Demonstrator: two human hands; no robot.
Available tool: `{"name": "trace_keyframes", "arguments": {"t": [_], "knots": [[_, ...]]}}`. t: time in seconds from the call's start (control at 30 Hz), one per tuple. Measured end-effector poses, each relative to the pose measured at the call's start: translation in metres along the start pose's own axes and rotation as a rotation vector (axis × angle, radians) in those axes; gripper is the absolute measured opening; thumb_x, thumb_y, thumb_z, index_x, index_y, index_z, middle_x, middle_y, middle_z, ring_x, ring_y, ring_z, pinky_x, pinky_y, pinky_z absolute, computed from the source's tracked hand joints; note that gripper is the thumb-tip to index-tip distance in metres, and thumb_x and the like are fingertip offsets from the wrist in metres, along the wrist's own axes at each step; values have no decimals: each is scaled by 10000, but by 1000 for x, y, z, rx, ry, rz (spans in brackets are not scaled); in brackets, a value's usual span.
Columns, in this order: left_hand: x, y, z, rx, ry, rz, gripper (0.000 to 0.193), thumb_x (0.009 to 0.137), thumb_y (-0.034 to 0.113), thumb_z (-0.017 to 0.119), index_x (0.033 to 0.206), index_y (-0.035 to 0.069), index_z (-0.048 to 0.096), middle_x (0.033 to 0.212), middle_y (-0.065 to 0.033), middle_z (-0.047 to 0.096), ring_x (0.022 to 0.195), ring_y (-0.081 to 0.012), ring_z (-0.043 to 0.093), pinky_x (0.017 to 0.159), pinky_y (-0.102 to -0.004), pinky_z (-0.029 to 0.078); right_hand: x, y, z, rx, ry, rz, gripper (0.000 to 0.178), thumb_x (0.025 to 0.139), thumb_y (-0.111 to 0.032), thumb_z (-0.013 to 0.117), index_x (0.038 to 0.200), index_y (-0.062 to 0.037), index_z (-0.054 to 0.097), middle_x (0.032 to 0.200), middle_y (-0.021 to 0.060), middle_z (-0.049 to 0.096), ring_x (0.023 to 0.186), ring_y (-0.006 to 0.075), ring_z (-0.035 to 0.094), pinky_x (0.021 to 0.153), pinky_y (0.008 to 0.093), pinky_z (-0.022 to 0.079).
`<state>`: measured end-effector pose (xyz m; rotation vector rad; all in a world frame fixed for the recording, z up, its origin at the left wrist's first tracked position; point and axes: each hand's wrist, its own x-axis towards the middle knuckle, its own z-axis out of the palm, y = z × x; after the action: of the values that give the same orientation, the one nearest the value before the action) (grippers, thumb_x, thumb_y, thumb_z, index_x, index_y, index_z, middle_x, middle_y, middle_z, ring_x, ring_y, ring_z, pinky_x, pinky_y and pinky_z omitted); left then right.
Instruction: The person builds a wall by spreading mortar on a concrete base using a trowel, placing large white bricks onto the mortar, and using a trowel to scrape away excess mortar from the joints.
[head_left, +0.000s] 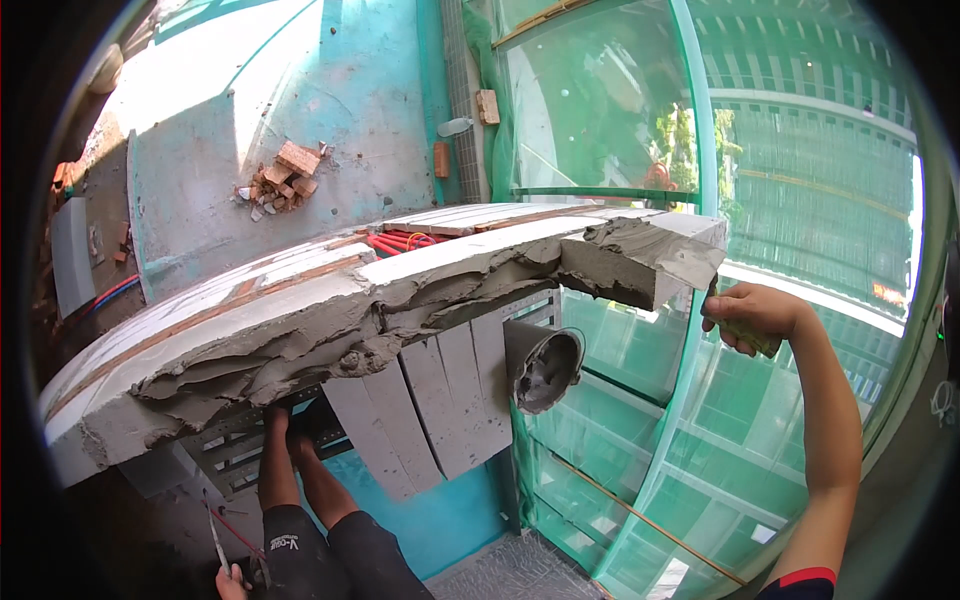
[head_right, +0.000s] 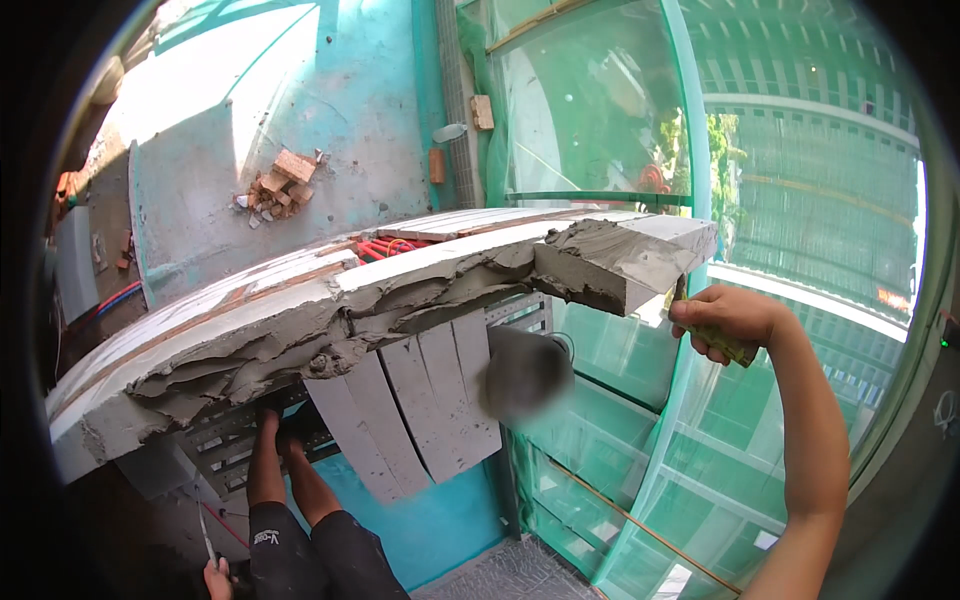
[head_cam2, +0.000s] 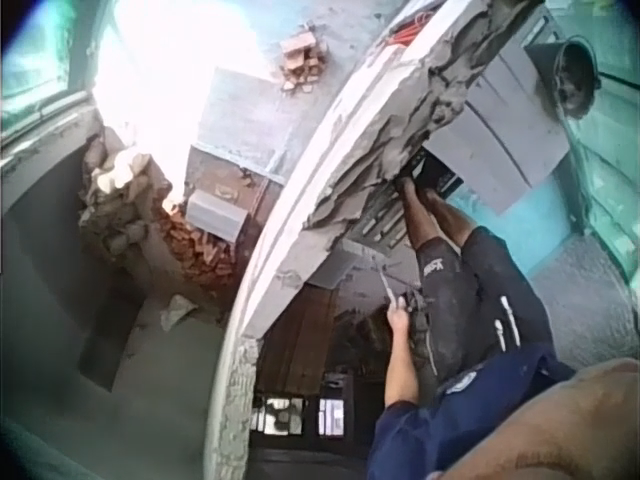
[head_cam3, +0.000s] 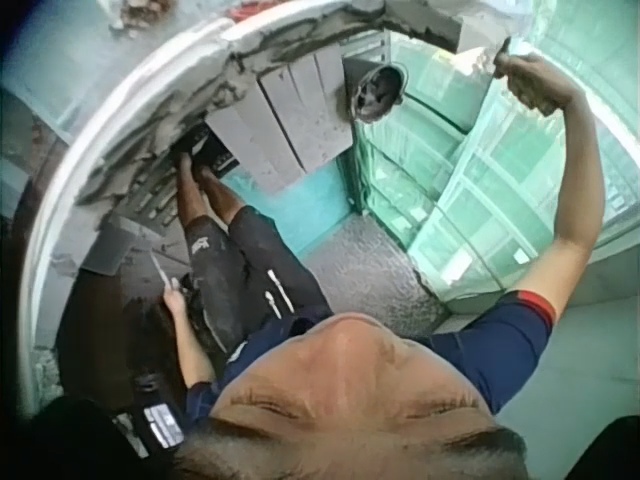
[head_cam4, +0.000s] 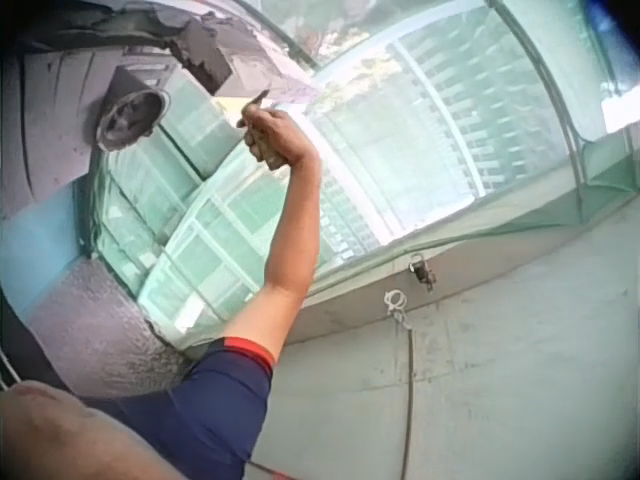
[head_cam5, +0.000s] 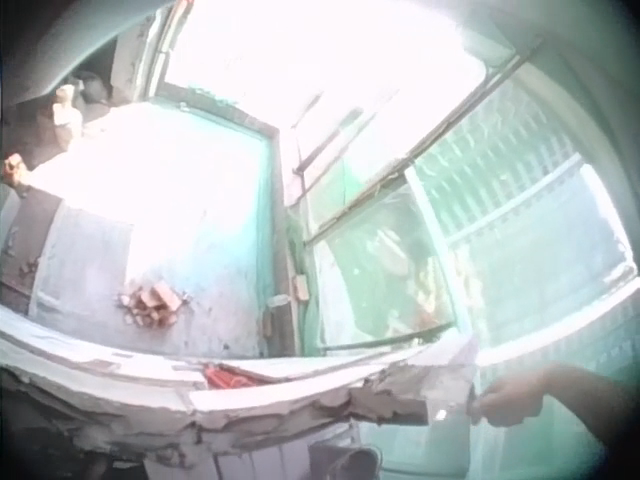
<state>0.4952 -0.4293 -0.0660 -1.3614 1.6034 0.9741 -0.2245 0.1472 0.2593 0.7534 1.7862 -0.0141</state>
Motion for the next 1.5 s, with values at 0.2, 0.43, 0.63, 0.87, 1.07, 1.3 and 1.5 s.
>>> {"name": "trace_keyframes", "arguments": {"t": [0.2, 0.43, 0.63, 0.87, 1.07, 1.3, 1.5], "knots": [[-4, -64, 13, -315, -30, -97, 261, 918, 272, 667, 884, 15, 630, 699, 2, 530, 563, -126, 467, 496, -286, 407, 6, -36, -8, -85, -124, 187, 593, 895, -575, 571, 951, 9, 658, 619, 52, 569, 472, 150, 541, 416, 284, 435], [-9, -56, 8, -79, 18, -79, 294, 907, 299, 682, 869, 12, 629, 694, -8, 549, 560, -137, 494, 498, -286, 414, 18, -52, -12, -283, 51, 287, 536, 901, -528, 592, 884, 5, 644, 583, 56, 550, 471, 152, 535, 420, 309, 438], [-10, -10, 9, -224, 9, -137, 225, 906, 238, 686, 827, 36, 626, 669, 4, 533, 535, -129, 474, 489, -288, 403, 19, -32, -16, -242, 109, 283, 528, 893, -525, 590, 893, 1, 641, 612, 67, 568, 473, 165, 544, 414, 318, 433], [2, -57, -4, -135, 30, -28, 267, 922, 276, 661, 817, 35, 612, 658, -5, 527, 539, -127, 468, 490, -281, 378, 18, -15, -32, -267, 378, 351, 499, 899, -501, 562, 802, -13, 604, 612, 56, 561, 466, 160, 541, 414, 314, 440], [-2, -40, -6, -88, 22, -78, 270, 918, 288, 662, 828, 36, 634, 626, -3, 537, 518, -115, 440, 465, -277, 327, -7, 14, -32, -26, 317, 131, 490, 939, -507, 517, 1028, -26, 551, 594, 67, 555, 455, 163, 554, 389, 302, 444], [14, -43, -2, -151, -40, -106, 235, 944, 280, 597, 895, 51, 606, 725, -12, 562, 579, -135, 508, 526, -288, 401, -13, 1, -25, 257, -166, -149, 527, 1007, -447, 417, 1032, 56, 572, 698, 116, 621, 497, 158, 584, 473, 269, 491], [40, -95, 9, -212, 14, -32, 217, 977, 246, 527, 832, 91, 480, 588, 12, 437, 402, -117, 442, 372, -275, 318, 10, -38, -7, -106, -57, -57, 522, 1006, -477, 408, 1016, 7, 603, 751, 81, 643, 579, 153, 593, 553, 294, 493]]}}
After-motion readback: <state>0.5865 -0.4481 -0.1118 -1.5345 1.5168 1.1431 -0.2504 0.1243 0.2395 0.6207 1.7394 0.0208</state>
